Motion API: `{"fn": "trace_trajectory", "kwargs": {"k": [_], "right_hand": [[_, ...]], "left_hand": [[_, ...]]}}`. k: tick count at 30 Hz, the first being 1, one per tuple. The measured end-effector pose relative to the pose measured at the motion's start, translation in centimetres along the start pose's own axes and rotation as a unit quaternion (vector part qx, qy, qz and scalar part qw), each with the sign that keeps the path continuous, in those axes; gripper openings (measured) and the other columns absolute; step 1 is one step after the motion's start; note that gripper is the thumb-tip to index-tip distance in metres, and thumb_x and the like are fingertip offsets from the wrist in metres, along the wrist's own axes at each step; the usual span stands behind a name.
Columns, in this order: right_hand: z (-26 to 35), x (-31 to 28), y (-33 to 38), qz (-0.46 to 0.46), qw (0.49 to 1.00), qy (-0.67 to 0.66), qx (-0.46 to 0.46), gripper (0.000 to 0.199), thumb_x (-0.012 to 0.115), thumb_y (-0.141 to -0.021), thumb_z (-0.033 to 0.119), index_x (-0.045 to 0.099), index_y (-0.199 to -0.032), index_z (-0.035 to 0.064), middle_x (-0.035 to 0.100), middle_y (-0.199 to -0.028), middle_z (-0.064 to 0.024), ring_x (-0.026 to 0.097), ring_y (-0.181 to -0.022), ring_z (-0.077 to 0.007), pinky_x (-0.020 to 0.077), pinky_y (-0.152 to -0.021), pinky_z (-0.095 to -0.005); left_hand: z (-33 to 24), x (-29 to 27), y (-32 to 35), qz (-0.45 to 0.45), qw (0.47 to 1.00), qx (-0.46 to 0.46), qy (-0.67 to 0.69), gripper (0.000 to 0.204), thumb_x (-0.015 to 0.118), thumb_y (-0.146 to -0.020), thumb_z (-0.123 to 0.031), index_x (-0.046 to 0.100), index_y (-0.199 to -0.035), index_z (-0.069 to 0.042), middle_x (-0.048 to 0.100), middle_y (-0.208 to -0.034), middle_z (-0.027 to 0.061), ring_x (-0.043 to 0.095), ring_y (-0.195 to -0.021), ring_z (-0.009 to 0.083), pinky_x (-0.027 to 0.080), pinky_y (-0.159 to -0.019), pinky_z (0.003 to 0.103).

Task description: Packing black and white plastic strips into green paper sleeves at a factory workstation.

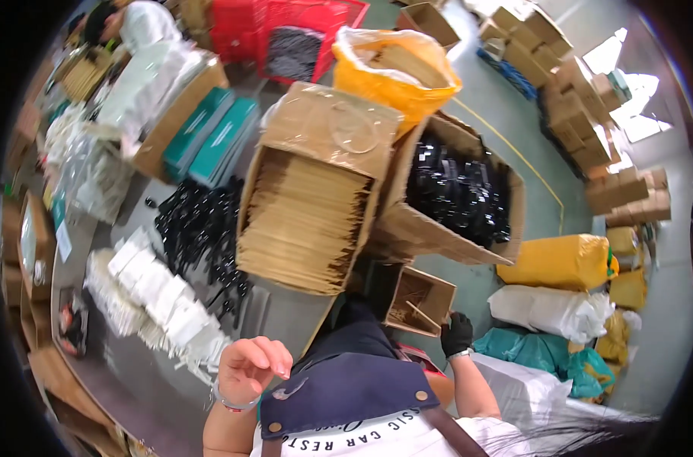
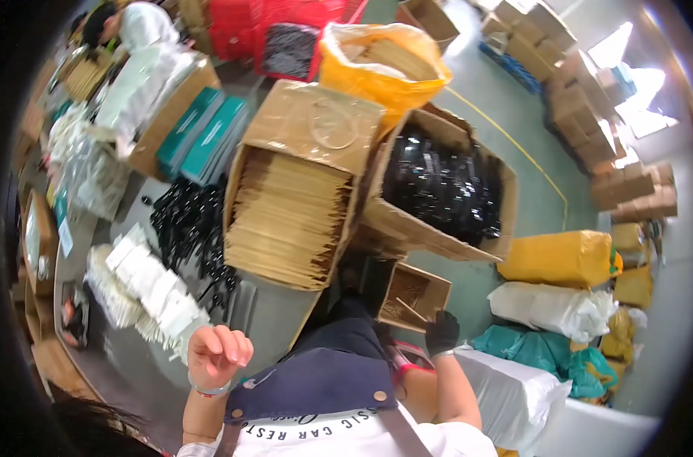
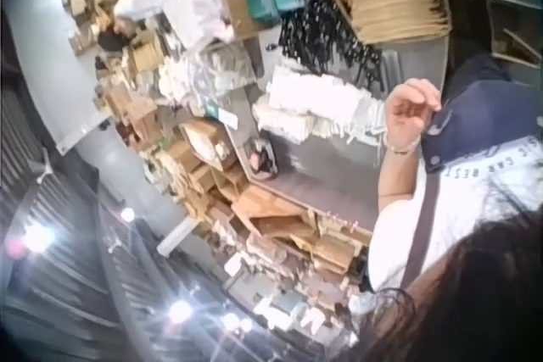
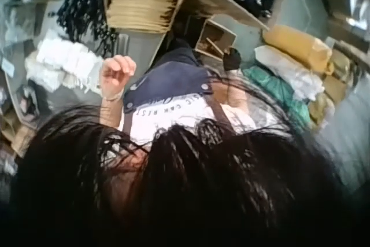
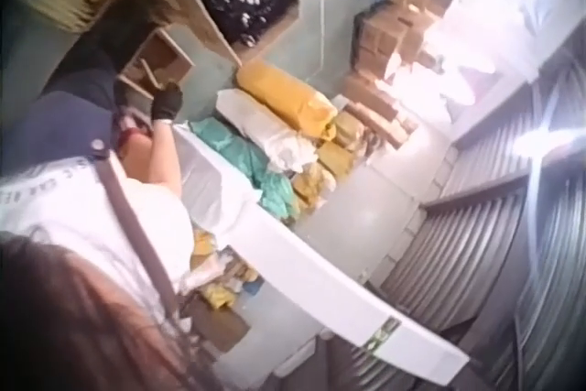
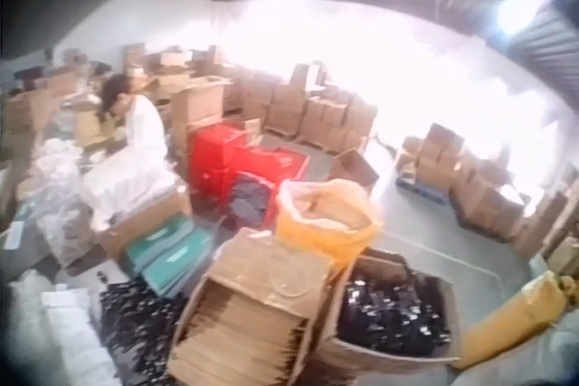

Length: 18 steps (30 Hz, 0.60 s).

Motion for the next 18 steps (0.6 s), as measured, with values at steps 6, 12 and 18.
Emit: {"fn": "trace_trajectory", "kwargs": {"k": [6,12,18], "right_hand": [[5.6,-18.5,-9.8,-0.270,0.947,-0.166,-0.051,0.019,0.065,-0.085,0.007,0.062,-0.104,0.0034,0.064,-0.096,-0.0144,0.062,-0.094,-0.0324,0.0491,-0.084,-0.0365],[-2.5,-15.1,-19.7,-0.102,0.879,-0.450,0.115,0.038,0.070,-0.088,0.018,0.058,-0.118,-0.0009,0.066,-0.100,-0.0060,0.061,-0.093,-0.0135,0.0488,-0.084,-0.0284],[-2.9,-9.9,-28.0,0.020,0.881,-0.450,0.146,0.084,0.075,-0.082,0.040,0.036,-0.139,-0.0089,0.052,-0.132,-0.0232,0.053,-0.120,-0.0256,0.0424,-0.100,-0.0336]], "left_hand": [[5.6,1.7,-7.3,-0.041,0.976,-0.136,-0.167,0.022,0.058,-0.092,-0.008,0.056,-0.113,0.001,0.063,-0.103,0.0123,0.061,-0.091,0.0170,0.051,-0.081,0.031],[16.8,2.2,-20.4,-0.081,0.940,-0.217,-0.251,0.047,0.059,-0.094,-0.012,0.042,-0.136,0.001,0.056,-0.120,0.0094,0.055,-0.109,0.0152,0.045,-0.094,0.028],[25.9,-1.5,-31.0,-0.096,0.777,-0.223,-0.580,0.090,0.076,-0.080,-0.038,0.031,-0.143,0.008,0.045,-0.140,0.0239,0.047,-0.127,0.0269,0.039,-0.105,0.036]]}}
Point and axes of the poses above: each hand's wrist, its own y-axis away from the middle knuckle, its own x-axis out of the palm, z = x × y, the point moved 8 cm from there along -y, towards the middle knuckle
